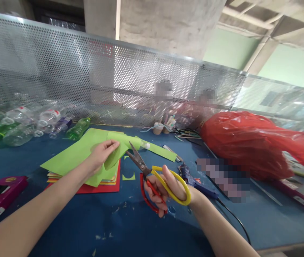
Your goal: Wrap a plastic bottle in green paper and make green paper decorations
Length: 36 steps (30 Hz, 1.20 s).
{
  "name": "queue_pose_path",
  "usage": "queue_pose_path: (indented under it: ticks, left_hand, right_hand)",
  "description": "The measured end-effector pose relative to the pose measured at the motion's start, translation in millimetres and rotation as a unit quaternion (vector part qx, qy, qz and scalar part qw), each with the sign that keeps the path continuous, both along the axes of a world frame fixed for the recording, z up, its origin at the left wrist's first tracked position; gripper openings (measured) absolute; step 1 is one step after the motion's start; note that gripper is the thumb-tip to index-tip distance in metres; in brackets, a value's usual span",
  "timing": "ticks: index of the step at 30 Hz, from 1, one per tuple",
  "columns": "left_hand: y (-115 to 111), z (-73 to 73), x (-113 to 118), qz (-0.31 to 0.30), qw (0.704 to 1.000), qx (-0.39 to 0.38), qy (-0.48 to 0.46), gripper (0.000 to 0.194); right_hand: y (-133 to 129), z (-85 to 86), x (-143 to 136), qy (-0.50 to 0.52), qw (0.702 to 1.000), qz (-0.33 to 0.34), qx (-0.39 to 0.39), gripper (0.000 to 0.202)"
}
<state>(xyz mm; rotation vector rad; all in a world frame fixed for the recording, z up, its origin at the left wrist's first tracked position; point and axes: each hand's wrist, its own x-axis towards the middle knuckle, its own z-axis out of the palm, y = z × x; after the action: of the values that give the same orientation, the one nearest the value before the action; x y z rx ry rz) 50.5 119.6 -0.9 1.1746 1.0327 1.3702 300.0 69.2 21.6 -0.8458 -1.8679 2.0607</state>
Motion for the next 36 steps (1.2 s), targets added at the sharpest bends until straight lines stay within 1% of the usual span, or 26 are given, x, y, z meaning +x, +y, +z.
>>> queue_pose_path:
  ticks: [5,11,17,21,27,36]
  left_hand:
    - [-2.1,2.0,-1.1,-0.013,0.998,0.028,0.049,0.026]
    - [-4.3,1.9,-0.2,-0.036,0.994,0.057,0.09,0.022]
    - [-6.7,3.8,1.4,-0.033,0.994,0.062,0.089,0.022]
    - [-5.6,3.2,0.4,-0.032,0.995,0.056,0.073,0.026]
    - [-6.2,4.9,0.6,-0.033,0.995,0.074,0.06,0.026]
    - [-4.3,2.1,-0.3,-0.033,0.995,0.079,0.053,0.026]
  right_hand:
    - [-0.8,0.4,-0.9,0.0,1.0,0.001,0.001,0.073]
    - [-0.5,-5.4,-3.5,0.013,1.0,-0.01,0.002,0.073]
    - [-1.7,-6.4,-6.0,0.038,0.999,-0.006,-0.006,0.07]
    - [-1.3,-9.0,-8.1,0.052,0.999,-0.011,-0.009,0.075]
    - [0.2,-14.8,-10.6,0.065,0.997,-0.022,0.025,0.08]
    - [-1.7,-13.9,-11.9,0.062,0.997,-0.04,0.037,0.079]
